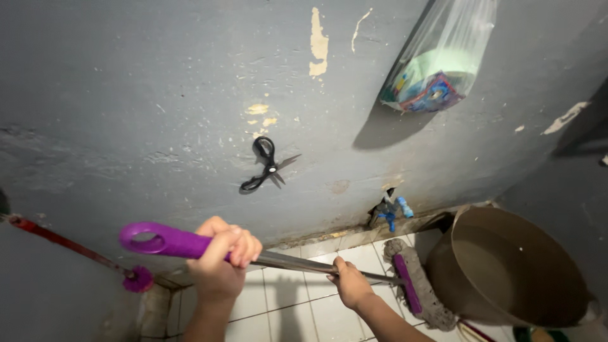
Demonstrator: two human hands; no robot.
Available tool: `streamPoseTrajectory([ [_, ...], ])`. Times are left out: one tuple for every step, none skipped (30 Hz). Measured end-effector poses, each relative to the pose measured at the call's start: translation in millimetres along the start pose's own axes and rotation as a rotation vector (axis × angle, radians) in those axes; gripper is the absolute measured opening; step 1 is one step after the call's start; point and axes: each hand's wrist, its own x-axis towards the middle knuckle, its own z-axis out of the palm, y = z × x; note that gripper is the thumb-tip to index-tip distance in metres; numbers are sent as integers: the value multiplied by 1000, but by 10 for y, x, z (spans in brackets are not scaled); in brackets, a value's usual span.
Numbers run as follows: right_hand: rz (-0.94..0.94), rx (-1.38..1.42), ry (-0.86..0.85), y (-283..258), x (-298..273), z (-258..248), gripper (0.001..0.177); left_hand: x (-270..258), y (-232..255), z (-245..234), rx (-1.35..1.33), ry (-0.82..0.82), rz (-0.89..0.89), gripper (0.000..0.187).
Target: The person cleans the floor by hand using a mop, dipping the mop head into a bucket of water and repeatedly wiping the tiled surface.
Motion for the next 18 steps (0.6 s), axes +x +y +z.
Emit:
streamPoseTrajectory([
  [-19,6,26,-86,3,72,26,7,78,-77,17,11,19,24],
  [-41,10,51,-184,13,146,26,8,161,-162,33,26,40,24],
  [-63,14,75,-286,14,223,26,5,254,-253,39,29,42,23],
  [-71,16,76,-393,-5,304,26,-13,364,-350,47,36,44,22],
  [-78,18,77,-504,-32,383,25,-33,475,-440,54,42,47,22],
  [-88,17,80,-622,-45,445,25,-43,578,-515,70,37,58,22],
  [-95,32,73,-752,-59,509,25,-47,682,-583,86,32,68,23],
  [-101,45,66,-884,-76,561,26,-47,785,-642,100,28,79,23],
  [-108,58,60,-1024,-95,609,27,-33,890,-696,100,20,96,23],
  [-120,71,43,-1163,-118,648,29,-9,994,-746,99,13,112,23],
  [-132,84,27,-1308,-138,679,31,11,1101,-794,98,6,128,22],
  [-144,96,9,-1453,-166,703,33,20,1219,-844,106,14,135,23],
  [-169,117,-8,-1601,-202,730,32,25,1345,-897,115,23,142,24],
  [-194,138,-25,-1749,-236,756,32,29,1470,-951,123,31,150,25],
  [-220,158,-42,-1892,-267,780,32,27,1599,-1012,109,14,152,25],
  [-242,168,-58,-2033,-298,810,31,17,1728,-1084,95,-1,153,25],
  [-264,179,-74,-2164,-325,842,29,12,1826,-1155,81,-16,155,26],
  [-287,189,-90,-2261,-356,860,28,-5,1902,-1232,93,-59,171,27],
])
